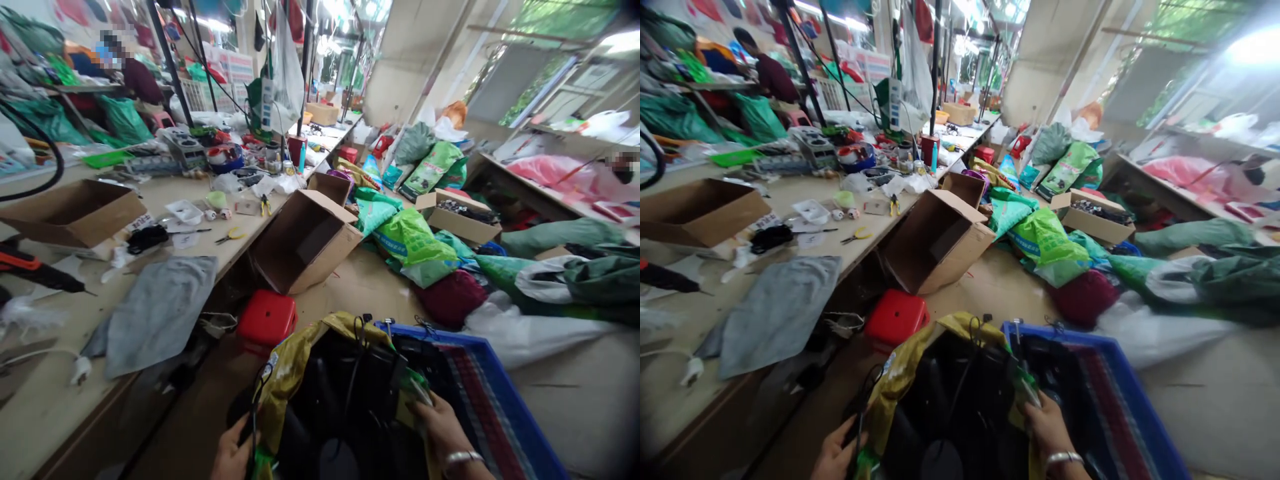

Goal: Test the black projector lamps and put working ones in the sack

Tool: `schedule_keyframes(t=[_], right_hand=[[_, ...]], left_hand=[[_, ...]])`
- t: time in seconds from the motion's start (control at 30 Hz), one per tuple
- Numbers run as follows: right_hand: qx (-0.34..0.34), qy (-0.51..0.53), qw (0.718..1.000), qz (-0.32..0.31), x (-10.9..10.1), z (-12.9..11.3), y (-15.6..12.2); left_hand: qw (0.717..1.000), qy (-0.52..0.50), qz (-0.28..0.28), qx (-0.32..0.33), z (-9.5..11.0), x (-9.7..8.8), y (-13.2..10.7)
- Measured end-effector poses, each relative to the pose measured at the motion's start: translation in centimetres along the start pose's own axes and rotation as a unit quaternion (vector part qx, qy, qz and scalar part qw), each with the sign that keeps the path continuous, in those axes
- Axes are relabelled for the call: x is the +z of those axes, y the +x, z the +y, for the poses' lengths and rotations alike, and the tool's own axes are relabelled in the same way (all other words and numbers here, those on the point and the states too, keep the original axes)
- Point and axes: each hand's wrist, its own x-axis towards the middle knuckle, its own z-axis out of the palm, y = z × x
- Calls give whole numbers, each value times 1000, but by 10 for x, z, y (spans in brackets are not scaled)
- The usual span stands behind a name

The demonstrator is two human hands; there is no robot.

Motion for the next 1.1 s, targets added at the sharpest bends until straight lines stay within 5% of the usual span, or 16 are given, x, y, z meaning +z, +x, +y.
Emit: schedule_keyframes(t=[0.17,0.33,0.53,0.67,0.83,0.97,1.1], right_hand=[[-55,-22,997,-58,0,-52,-1],[-105,-83,986,-96,-1,-90,25],[-200,-179,954,-132,17,-122,135],[-188,-187,957,-120,24,-152,233],[-138,-226,961,-77,7,-176,328],[-97,-262,959,-41,-12,-164,348],[-66,-241,968,-8,-27,-147,326]], left_hand=[[998,-51,-25,18,4,-5,-14],[993,-107,29,28,-2,24,6],[988,-135,58,47,17,89,72],[993,-102,37,42,51,155,122],[997,-63,-3,33,84,237,161],[995,-50,-73,38,97,267,171],[989,-39,-138,46,119,261,165]])
